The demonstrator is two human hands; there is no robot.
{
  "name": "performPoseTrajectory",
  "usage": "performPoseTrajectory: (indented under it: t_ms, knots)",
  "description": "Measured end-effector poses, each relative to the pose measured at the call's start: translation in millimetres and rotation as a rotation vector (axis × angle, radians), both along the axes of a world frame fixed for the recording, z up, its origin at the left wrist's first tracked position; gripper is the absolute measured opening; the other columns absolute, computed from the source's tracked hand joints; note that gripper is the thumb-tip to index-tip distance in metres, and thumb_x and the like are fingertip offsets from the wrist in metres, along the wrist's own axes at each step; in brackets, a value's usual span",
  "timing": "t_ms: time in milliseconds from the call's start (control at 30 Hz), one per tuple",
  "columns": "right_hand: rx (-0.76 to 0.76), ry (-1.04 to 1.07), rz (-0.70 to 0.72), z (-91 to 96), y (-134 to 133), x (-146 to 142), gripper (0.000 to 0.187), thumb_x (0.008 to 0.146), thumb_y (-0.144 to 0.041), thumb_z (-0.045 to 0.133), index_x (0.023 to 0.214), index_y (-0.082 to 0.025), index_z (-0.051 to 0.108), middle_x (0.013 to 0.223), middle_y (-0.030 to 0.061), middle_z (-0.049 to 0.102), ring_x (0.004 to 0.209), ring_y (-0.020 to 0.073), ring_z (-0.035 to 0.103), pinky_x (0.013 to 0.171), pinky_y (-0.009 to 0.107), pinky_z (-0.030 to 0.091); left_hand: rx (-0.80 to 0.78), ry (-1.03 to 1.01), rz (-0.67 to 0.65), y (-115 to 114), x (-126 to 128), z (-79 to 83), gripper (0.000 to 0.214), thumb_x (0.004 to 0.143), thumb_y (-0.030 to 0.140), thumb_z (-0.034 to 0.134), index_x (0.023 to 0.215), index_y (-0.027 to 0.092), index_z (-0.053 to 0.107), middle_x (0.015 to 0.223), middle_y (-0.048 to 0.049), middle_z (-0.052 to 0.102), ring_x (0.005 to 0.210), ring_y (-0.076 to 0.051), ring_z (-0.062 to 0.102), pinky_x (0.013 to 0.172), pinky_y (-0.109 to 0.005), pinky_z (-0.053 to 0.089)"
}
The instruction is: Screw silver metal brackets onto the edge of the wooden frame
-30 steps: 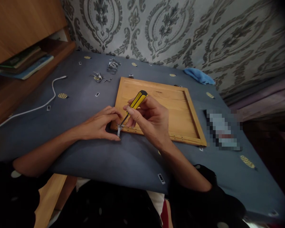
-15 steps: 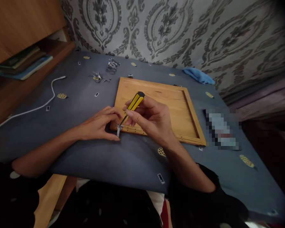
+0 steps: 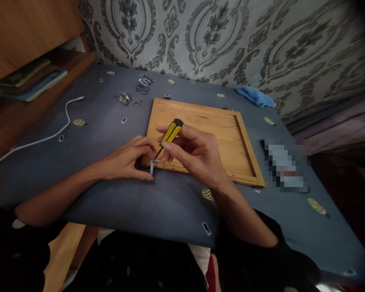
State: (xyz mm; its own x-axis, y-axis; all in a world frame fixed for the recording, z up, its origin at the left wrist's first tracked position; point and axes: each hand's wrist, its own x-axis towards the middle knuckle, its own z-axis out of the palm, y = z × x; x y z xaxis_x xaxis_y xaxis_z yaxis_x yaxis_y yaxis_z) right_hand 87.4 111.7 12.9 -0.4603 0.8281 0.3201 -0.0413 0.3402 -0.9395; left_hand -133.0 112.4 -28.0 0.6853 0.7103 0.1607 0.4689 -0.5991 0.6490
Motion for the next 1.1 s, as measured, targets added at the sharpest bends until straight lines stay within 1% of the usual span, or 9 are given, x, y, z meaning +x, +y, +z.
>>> performPoseTrajectory:
  t_ms: [67,167,233,333,400,567,700,833,1100]
  knots:
    - [0.024,0.008,-0.049,-4.1,-1.3,-3.0,0.033,0.084,-0.05,0.078,0.089,-0.02,0.066,0.066,-0.0059,0.064,0.054,0.0096,0.065,0.051,0.023,0.052,-0.005,0.0,0.0,0.2,-0.1,-0.5,0.041,0.082,0.056,0.076,0.1,0.02,0.063,0.116,-0.0066,0.06,0.107,-0.026,0.051,0.092,-0.039,0.044]
    - [0.088,0.036,-0.168,-10.9,-4.7,-9.4,0.039,0.079,-0.05,0.082,0.077,-0.022,0.056,0.064,-0.0077,0.059,0.049,0.0076,0.06,0.045,0.021,0.048,-0.008,-0.009,0.0,0.4,0.0,-0.7,0.041,0.082,0.054,0.076,0.099,0.02,0.062,0.117,-0.0062,0.06,0.107,-0.025,0.051,0.093,-0.038,0.044]
    - [0.121,0.059,-0.242,-12.6,-7.3,-12.7,0.041,0.079,-0.048,0.083,0.076,-0.023,0.052,0.065,-0.0079,0.057,0.048,0.007,0.058,0.044,0.021,0.048,-0.005,-0.018,-0.004,0.5,0.1,-0.1,0.041,0.082,0.054,0.077,0.097,0.019,0.061,0.117,-0.0064,0.06,0.107,-0.025,0.051,0.094,-0.038,0.044]
    - [0.157,0.104,-0.341,-10.5,-9.8,-14.1,0.037,0.083,-0.044,0.081,0.078,-0.023,0.05,0.068,-0.0073,0.057,0.049,0.0072,0.059,0.044,0.022,0.048,-0.011,-0.007,-0.006,0.6,0.3,1.2,0.042,0.081,0.056,0.078,0.093,0.019,0.06,0.117,-0.0068,0.061,0.108,-0.026,0.051,0.093,-0.038,0.044]
    - [0.169,0.104,-0.377,-8.3,-9.7,-13.2,0.036,0.084,-0.044,0.08,0.079,-0.024,0.05,0.067,-0.0073,0.056,0.05,0.008,0.06,0.044,0.023,0.048,-0.006,0.005,-0.008,0.8,0.2,1.5,0.042,0.081,0.056,0.078,0.093,0.019,0.061,0.119,-0.0072,0.061,0.109,-0.026,0.051,0.094,-0.038,0.043]
    - [0.168,0.048,-0.341,-9.2,-6.7,-11.5,0.039,0.083,-0.049,0.08,0.077,-0.025,0.049,0.066,-0.0063,0.054,0.049,0.0091,0.057,0.042,0.026,0.046,0.008,0.016,-0.01,1.0,-0.4,0.9,0.042,0.082,0.055,0.077,0.097,0.019,0.062,0.117,-0.0071,0.061,0.109,-0.026,0.051,0.094,-0.039,0.043]
    - [0.173,0.05,-0.326,-13.4,-4.9,-12.0,0.039,0.083,-0.047,0.081,0.077,-0.025,0.049,0.066,-0.006,0.053,0.048,0.0092,0.055,0.043,0.028,0.046,-0.008,0.021,-0.003,0.9,-0.2,1.3,0.042,0.081,0.056,0.077,0.094,0.019,0.061,0.116,-0.0066,0.061,0.107,-0.026,0.051,0.093,-0.038,0.044]
    - [0.152,0.051,-0.316,-17.0,-3.7,-12.2,0.038,0.083,-0.046,0.081,0.078,-0.026,0.049,0.066,-0.0063,0.054,0.049,0.0104,0.057,0.044,0.029,0.046,-0.007,0.012,0.004,1.1,0.4,1.5,0.041,0.08,0.055,0.078,0.094,0.02,0.061,0.115,-0.0061,0.061,0.107,-0.025,0.051,0.093,-0.038,0.044]
    - [0.155,0.041,-0.291,-14.6,-3.4,-11.8,0.04,0.083,-0.051,0.079,0.078,-0.026,0.048,0.065,-0.0074,0.053,0.049,0.0099,0.058,0.045,0.026,0.048,-0.012,-0.004,0.004,0.8,0.5,1.0,0.043,0.08,0.057,0.077,0.093,0.02,0.061,0.113,-0.0059,0.06,0.107,-0.025,0.051,0.091,-0.038,0.044]
